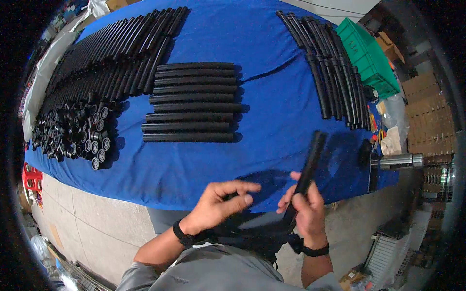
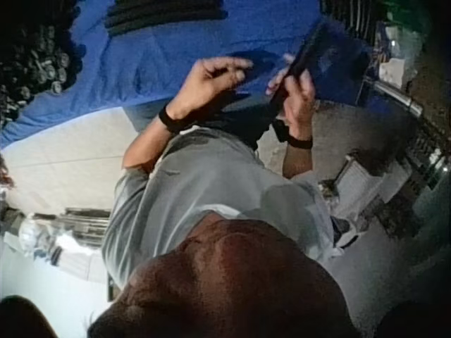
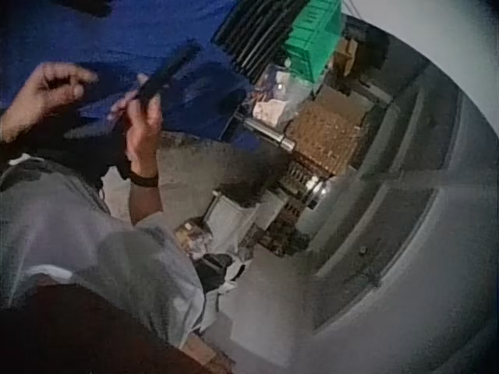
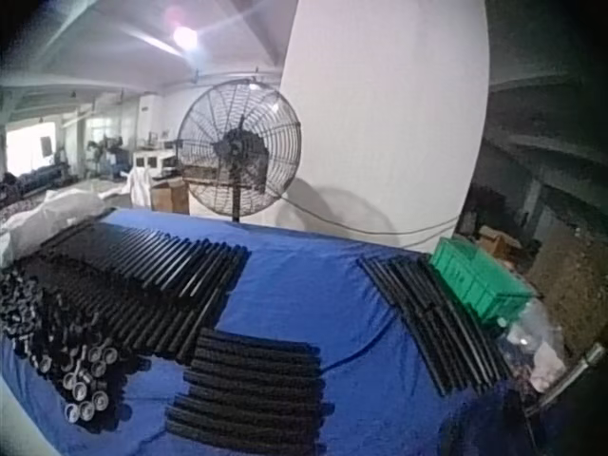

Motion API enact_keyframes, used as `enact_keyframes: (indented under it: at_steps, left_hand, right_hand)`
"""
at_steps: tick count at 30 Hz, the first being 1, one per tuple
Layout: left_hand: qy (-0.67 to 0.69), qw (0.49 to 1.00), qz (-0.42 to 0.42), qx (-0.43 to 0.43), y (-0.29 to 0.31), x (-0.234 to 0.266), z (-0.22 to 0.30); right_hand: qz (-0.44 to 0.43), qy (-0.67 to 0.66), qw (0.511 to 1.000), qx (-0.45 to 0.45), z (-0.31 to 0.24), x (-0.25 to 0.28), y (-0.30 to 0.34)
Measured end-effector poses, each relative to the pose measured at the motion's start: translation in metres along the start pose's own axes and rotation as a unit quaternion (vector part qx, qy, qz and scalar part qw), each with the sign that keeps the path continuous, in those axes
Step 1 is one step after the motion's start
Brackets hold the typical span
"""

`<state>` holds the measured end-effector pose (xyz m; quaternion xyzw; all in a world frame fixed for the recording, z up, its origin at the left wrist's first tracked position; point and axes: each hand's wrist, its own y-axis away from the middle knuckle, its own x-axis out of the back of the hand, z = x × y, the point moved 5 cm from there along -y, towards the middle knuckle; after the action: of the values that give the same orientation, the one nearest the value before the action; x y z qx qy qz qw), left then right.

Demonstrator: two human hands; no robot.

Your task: Assembling black plastic tubes by attaching caps and connectors.

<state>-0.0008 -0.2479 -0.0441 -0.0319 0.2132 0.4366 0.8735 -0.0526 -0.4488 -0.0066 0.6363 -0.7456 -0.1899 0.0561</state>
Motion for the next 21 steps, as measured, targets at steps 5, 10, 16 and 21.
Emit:
enact_keyframes:
  at_steps: [5, 10, 16, 21]
  left_hand:
    - [0.081, 0.996, -0.024, -0.020, -0.011, -0.013, 0.030]
    - [0.119, 0.990, -0.077, -0.024, -0.012, -0.026, 0.022]
    - [0.042, 0.987, -0.082, -0.129, -0.009, -0.025, 0.030]
    - [0.066, 0.994, -0.041, -0.080, -0.007, -0.019, 0.029]
  right_hand:
    - [-0.063, 0.456, 0.874, 0.157, -0.005, -0.010, 0.010]
    - [-0.008, 0.421, 0.892, 0.160, 0.011, 0.005, 0.021]
    - [-0.008, 0.368, 0.911, 0.183, 0.017, 0.014, 0.021]
    - [-0.043, 0.440, 0.867, 0.230, 0.003, 0.002, 0.027]
